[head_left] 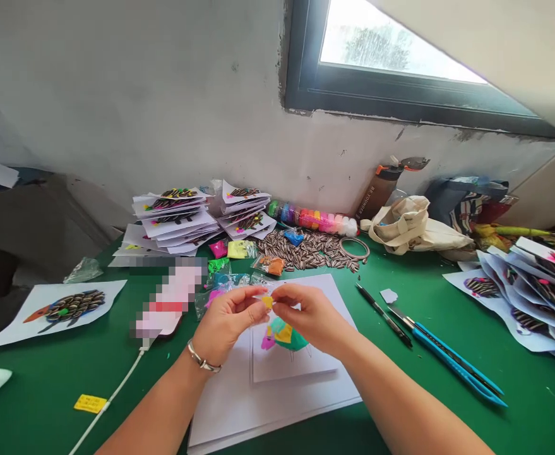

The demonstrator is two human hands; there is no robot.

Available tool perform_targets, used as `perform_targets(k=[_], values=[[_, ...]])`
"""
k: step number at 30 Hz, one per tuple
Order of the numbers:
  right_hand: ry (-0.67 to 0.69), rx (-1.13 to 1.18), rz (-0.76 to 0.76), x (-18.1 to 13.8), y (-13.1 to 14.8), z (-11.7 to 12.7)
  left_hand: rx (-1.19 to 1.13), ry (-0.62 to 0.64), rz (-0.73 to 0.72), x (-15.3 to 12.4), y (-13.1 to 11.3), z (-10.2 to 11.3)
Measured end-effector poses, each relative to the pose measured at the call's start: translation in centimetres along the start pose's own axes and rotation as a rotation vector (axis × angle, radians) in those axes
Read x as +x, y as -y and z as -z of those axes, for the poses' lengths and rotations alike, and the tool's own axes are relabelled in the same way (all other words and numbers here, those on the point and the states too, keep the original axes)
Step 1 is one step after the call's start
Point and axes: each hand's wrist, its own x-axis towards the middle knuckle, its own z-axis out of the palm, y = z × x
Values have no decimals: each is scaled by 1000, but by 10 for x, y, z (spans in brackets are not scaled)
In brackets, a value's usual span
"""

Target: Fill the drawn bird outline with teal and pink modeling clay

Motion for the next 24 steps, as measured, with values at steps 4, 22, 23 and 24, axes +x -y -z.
perform_targets(k=[4,22,23,24], values=[[-99,313,-100,-3,-7,-4,-63,-16,52,1,-1,0],[-44,366,-222,-21,-9,-8,165,121,-42,-2,3,-8],[-56,343,-217,-22,-8,-9,180,134,-46,-3,2,-8],[-66,322,-211,-22,-7,-9,191,147,-50,-3,2,-9]])
